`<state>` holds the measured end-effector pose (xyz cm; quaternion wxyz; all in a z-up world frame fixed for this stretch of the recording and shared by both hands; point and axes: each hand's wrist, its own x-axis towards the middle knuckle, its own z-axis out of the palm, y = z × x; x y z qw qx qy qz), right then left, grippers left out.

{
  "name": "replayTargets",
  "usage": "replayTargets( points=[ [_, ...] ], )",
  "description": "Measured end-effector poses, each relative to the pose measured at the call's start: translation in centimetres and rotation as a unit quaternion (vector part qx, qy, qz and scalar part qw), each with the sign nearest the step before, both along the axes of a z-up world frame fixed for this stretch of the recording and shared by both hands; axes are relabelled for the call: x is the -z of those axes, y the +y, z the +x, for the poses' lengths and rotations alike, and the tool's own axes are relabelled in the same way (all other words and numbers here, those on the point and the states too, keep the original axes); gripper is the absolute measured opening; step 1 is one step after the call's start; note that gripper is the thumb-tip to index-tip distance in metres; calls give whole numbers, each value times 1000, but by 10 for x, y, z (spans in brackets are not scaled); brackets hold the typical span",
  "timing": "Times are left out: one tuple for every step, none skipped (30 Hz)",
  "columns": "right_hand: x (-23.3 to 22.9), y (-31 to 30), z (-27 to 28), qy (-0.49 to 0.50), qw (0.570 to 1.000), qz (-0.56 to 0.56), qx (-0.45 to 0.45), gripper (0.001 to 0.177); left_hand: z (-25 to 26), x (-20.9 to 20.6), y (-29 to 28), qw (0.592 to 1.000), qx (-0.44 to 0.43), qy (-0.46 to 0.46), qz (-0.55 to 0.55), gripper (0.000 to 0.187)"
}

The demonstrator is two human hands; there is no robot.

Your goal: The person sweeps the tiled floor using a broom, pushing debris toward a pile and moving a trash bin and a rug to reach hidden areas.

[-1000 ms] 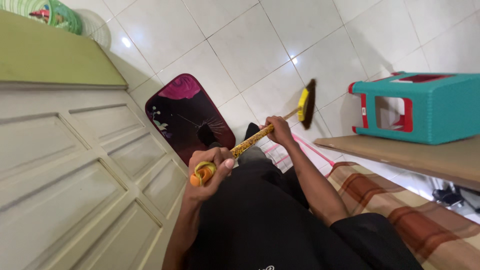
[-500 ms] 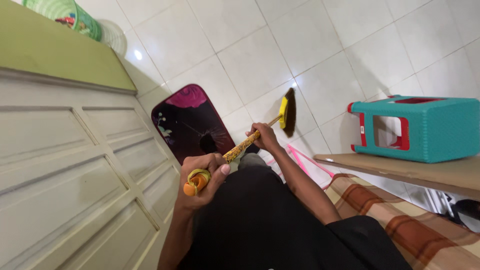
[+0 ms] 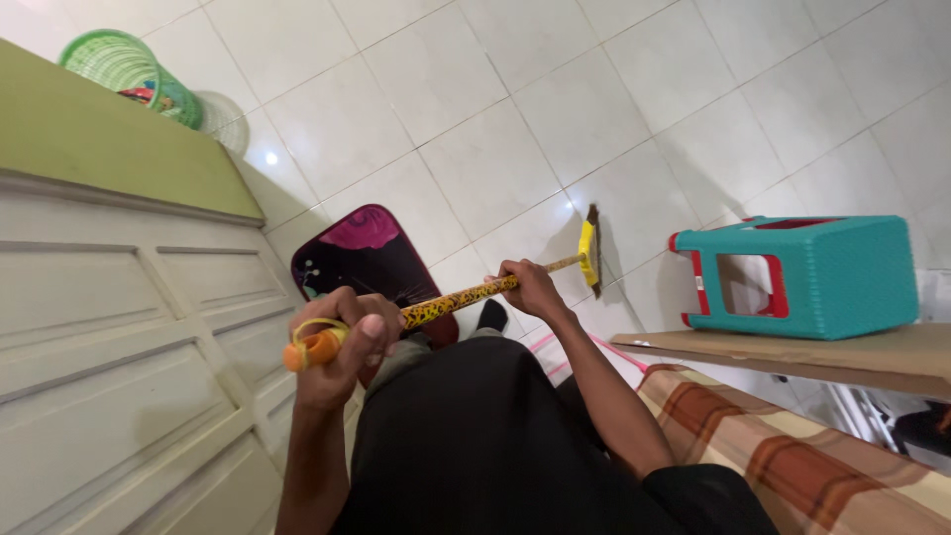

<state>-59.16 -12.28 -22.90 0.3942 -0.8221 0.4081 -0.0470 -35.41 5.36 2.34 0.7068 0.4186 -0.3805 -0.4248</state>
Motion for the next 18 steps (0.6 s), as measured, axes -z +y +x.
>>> replayTargets(
  points=[
    [4, -6, -9, -1, 1000, -5, 1, 40, -5, 3, -6, 1000, 1, 3, -2, 35],
    [9, -9, -18, -1, 1000, -7, 2, 40, -13, 7, -10, 1000, 8, -8, 19, 34],
    [15, -14, -29, 1, 1000, -8, 3, 40, -21, 12, -14, 999, 14, -19, 40, 33],
    [23, -20, -38, 2, 1000, -17, 0, 39, -31, 17, -19, 999, 14, -19, 40, 33],
    [32, -25, -47, 3, 1000, -27, -4, 39, -42, 23, -24, 998, 8, -20, 57, 33],
    [41, -30, -56, 3, 1000, -27, -5, 39, -54, 29, -28, 997, 2, -21, 75, 32],
    [50, -35, -66, 0, 1000, -16, 1, 37, -67, 35, -33, 997, 1, -21, 75, 32],
    [60, -37, -72, -3, 1000, -5, 6, 35, -81, 40, -37, 994, -1, -29, 105, 34],
    [70, -37, -75, -3, 1000, -4, 4, 35, -90, 44, -38, 990, -2, -37, 136, 35],
    [79, -37, -78, -11, 1000, 20, 10, 34, -94, 45, -37, 990, -3, -37, 136, 35],
    [86, -37, -79, -19, 999, 44, 15, 33, -97, 46, -35, 990, -11, -34, 137, 36],
    [93, -36, -79, -18, 999, 44, 12, 33, -101, 46, -33, 990, -21, -30, 138, 37],
    [98, -35, -75, -25, 1000, 17, 0, 31, -101, 45, -30, 990, -24, -29, 138, 37],
    [102, -35, -70, -33, 999, -11, -13, 29, -99, 44, -28, 988, -35, -24, 145, 38],
    [103, -32, -66, -34, 999, -12, -18, 29, -98, 43, -26, 987, -45, -19, 152, 39],
    [103, -27, -64, -46, 999, 1, -19, 28, -100, 42, -25, 987, -48, -20, 151, 39],
    [103, -24, -61, -58, 998, 15, -20, 27, -102, 40, -24, 987, -55, -30, 147, 39],
    [102, -23, -57, -57, 998, 14, -23, 27, -104, 39, -24, 987, -61, -39, 144, 39]
  ],
)
